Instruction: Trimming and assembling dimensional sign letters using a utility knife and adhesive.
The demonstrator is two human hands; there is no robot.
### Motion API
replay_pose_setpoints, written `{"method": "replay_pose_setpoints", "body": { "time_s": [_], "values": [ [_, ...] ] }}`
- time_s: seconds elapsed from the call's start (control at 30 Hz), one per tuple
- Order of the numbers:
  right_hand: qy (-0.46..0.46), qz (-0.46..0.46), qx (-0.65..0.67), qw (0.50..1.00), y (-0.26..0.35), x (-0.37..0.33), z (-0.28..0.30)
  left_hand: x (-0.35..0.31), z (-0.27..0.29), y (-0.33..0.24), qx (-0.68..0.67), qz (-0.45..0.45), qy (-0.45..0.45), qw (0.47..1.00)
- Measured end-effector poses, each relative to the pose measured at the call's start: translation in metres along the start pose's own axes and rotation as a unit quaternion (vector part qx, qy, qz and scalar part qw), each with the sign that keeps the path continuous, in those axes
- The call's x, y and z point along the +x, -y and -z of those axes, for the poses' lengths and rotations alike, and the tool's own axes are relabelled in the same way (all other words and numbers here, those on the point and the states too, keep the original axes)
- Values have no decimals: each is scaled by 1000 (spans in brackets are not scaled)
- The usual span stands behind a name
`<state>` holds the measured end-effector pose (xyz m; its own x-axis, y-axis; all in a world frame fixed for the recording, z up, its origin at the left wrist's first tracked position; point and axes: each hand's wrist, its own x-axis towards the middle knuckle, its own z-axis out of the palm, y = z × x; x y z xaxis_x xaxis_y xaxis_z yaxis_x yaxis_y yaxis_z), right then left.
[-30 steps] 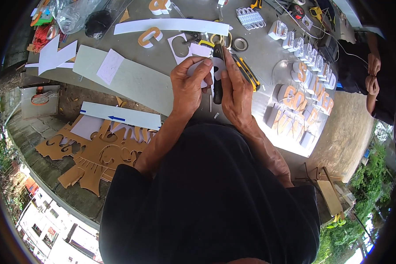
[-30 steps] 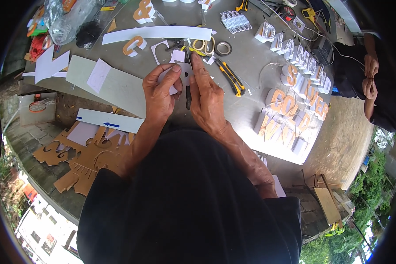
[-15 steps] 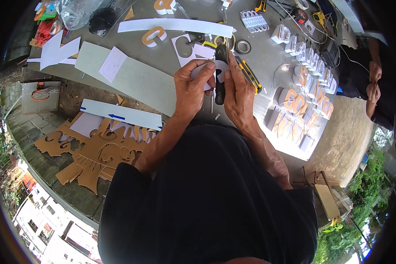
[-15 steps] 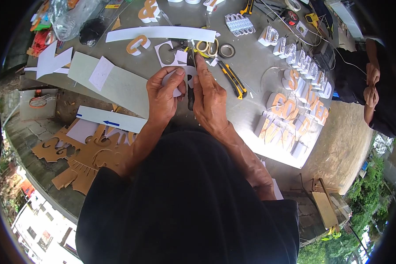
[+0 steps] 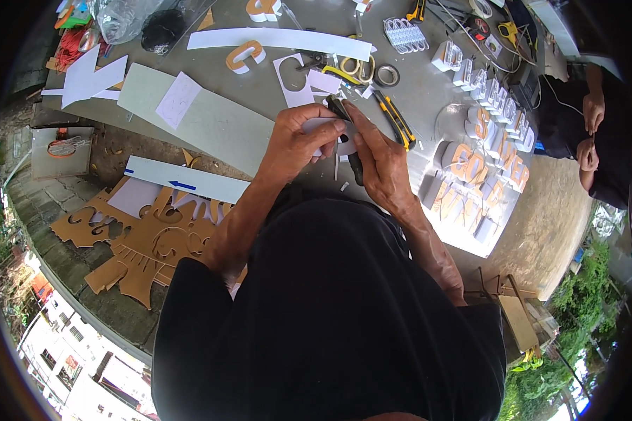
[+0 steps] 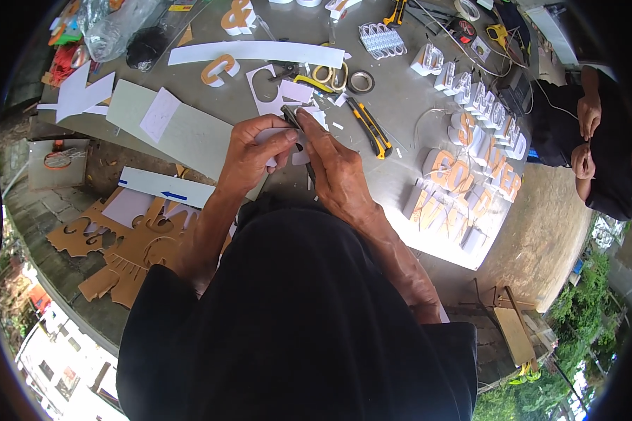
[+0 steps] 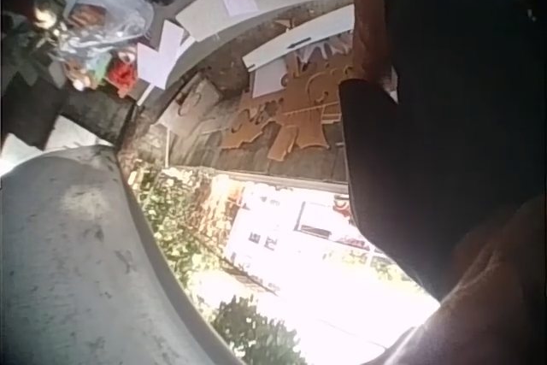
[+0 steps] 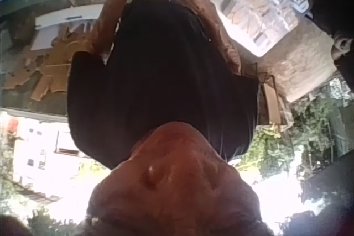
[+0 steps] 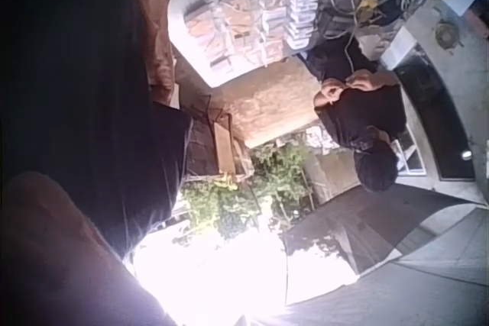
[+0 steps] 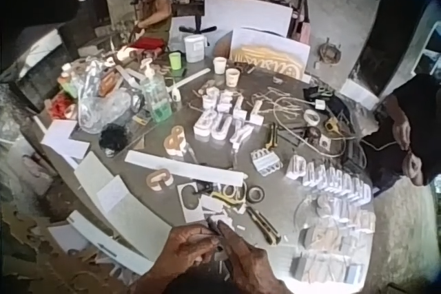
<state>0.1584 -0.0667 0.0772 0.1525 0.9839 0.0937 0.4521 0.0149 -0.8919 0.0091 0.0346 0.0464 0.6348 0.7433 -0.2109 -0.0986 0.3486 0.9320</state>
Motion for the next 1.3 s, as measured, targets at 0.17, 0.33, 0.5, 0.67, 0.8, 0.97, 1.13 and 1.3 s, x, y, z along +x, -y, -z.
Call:
{"method": "replay_pose_setpoints", "body": {
  "time_s": [0.17,0.33,0.5,0.67,0.8,0.97,1.13,1.3],
  "values": [
    [-11,84,-44,995,-7,-10,-3,-3,7,0,-7,3,27,1000],
    [-20,6,7,1000,-4,-7,-12,-3,-2,3,-8,8,-9,1000],
    [-31,62,-22,997,-15,-19,-15,-1,12,0,-2,13,-13,1000],
    [-4,49,-26,998,-18,-2,-10,1,-4,5,21,46,13,999],
    [-28,49,-39,998,-22,-25,-10,5,8,12,11,12,12,1000],
    [-62,9,-14,998,-25,-17,-13,7,2,13,56,28,60,996],
    [-142,-69,68,985,-25,-7,-5,20,-14,4,84,82,44,992],
    [-224,-106,109,963,-27,-5,-8,25,-19,7,-67,29,-13,997]
  ]
}}
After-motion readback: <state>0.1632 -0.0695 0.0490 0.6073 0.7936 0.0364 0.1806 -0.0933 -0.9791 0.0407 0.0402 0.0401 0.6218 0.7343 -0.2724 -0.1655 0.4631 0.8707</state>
